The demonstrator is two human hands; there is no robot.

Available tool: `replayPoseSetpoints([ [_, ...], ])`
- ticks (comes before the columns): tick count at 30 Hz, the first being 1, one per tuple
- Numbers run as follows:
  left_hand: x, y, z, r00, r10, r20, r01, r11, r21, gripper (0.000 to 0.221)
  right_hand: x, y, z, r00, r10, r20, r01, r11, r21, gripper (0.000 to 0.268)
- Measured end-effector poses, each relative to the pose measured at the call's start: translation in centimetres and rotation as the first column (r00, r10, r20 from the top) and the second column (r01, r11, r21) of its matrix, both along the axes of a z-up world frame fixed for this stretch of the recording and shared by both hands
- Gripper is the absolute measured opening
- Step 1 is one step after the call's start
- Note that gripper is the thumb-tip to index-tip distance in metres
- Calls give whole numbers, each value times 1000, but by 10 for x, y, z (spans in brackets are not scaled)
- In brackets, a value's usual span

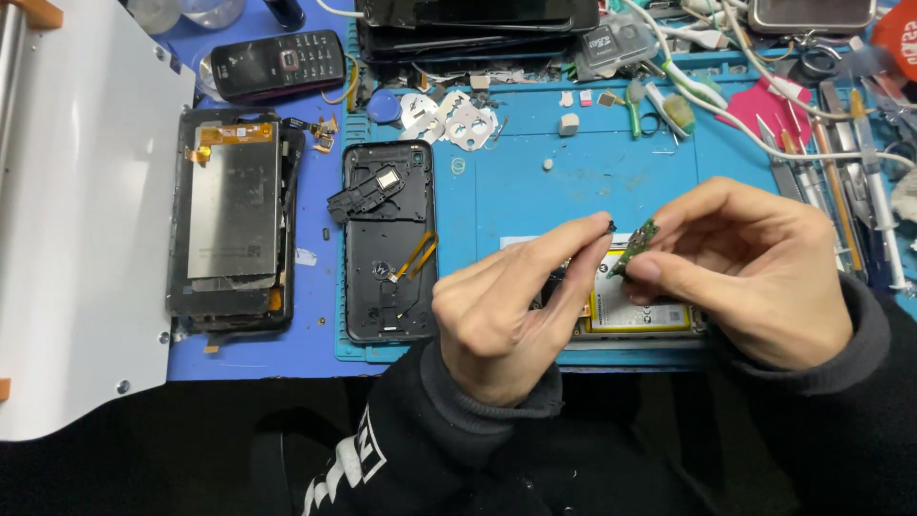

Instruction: The person tests a smartphone's touchscreen, then disassembles it, disconnecting the battery flex cable and lifting the battery from the chassis. They handle a replacement display with a red protective film, peel the film off, and manipulate small components and a small round part at the workbench.

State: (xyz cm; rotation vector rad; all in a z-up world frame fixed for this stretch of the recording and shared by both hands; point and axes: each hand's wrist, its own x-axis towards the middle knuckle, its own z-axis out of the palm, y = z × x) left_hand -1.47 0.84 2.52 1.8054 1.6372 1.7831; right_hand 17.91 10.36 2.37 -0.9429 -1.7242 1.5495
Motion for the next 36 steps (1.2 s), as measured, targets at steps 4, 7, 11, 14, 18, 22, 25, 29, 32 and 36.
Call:
replayPoseSetpoints([
  [4,1,-1,0,999,8,32,-8,1000,-22,24,0,0,-2,998,-15,61,14,1000,15,22],
  [7,1,-2,-1,999,-3,33,3,1000,-13,26,-1,-1,-2,998,-19,60,21,1000,-20,23],
  [11,0,-3,-2,998,-44,45,45,999,-18,26,-3,-2,0,998,-8,70,11,999,-35,23],
  [14,0,-3,-1,996,-59,64,61,998,-26,26,-5,-3,2,993,-19,115,21,1000,-16,21],
  [18,0,-4,-3,992,-89,86,93,995,-35,21,-8,-3,4,991,-28,129,28,1000,-5,20],
  [22,-2,0,5,990,-134,48,133,991,23,27,-7,-2,3,992,-24,125,23,1000,7,20],
  [25,-1,-1,3,984,-158,79,157,987,12,27,-5,-1,1,996,-26,89,27,1000,-5,21],
  [29,0,-2,2,982,-154,106,160,986,-43,27,-2,-1,-1,998,-35,44,34,999,4,21],
  [32,0,-1,4,984,-143,104,148,988,-37,25,-2,-1,-2,999,-36,33,35,999,8,19],
  [36,1,-4,-3,959,-187,210,205,976,-67,18,0,0,-2,997,-37,64,35,999,32,18],
])
